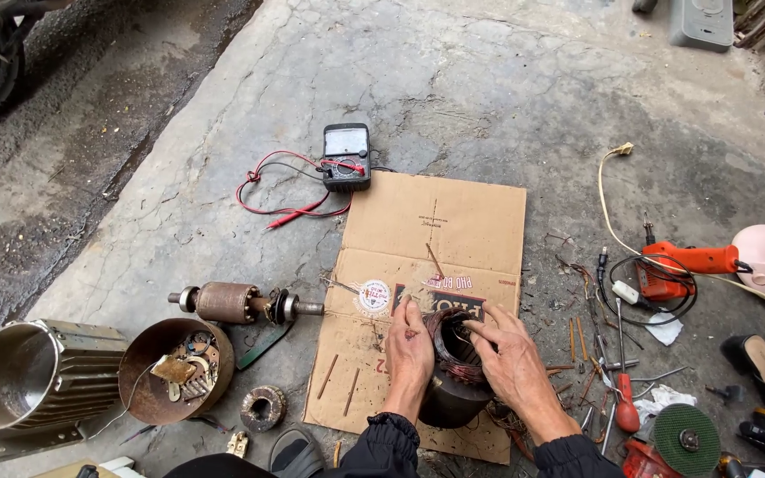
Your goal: Extracting old copper wire windings from the slots of a motor stator using pliers and hands.
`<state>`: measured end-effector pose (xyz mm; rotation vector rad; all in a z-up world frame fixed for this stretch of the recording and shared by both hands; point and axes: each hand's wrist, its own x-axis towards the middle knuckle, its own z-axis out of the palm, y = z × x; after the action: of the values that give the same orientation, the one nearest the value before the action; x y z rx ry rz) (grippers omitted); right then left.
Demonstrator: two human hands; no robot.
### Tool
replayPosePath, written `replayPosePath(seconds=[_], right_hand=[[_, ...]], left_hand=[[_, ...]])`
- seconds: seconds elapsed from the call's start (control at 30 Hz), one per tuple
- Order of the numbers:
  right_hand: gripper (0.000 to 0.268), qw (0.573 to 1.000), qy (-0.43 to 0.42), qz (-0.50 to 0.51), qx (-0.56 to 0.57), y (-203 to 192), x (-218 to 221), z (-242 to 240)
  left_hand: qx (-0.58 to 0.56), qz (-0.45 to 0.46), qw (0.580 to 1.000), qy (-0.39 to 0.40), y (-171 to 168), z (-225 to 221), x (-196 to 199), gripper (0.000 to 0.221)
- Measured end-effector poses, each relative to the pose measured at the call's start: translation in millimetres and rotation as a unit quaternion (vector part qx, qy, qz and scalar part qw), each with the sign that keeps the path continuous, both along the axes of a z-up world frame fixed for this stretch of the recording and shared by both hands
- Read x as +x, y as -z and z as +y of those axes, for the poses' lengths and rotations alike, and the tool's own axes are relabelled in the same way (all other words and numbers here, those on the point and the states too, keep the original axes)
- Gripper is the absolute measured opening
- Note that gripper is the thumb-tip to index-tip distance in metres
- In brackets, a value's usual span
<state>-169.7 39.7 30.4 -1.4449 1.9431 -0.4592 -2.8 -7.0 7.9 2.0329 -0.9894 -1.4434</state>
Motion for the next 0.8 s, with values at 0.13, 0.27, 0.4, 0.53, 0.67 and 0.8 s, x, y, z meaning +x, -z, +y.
replayPosePath(seconds=[0.13,0.27,0.4,0.53,0.67,0.8], right_hand=[[0.042,0.999,-0.003,-0.002,0.043,-10,-16,-1],[0.039,0.986,0.139,0.004,0.096,-83,-30,0],[0.039,0.955,0.201,0.049,0.215,-122,-18,11],[0.033,0.952,0.213,0.041,0.217,-101,-9,33],[0.029,0.976,0.133,0.06,0.161,-82,-5,35],[0.031,0.962,0.05,0.154,0.222,-91,18,-1]], left_hand=[[0.008,0.008,1.0,0.006,-9,-1,2,0.067],[-0.003,0.035,0.999,0.008,-11,9,2,0.069],[-0.065,0.043,0.997,-0.016,-16,21,7,0.067],[-0.025,0.071,0.997,-0.02,-23,17,8,0.071],[-0.002,0.038,0.999,0.005,-21,15,6,0.073],[0.014,0.02,1.0,0.013,-22,15,7,0.072]])
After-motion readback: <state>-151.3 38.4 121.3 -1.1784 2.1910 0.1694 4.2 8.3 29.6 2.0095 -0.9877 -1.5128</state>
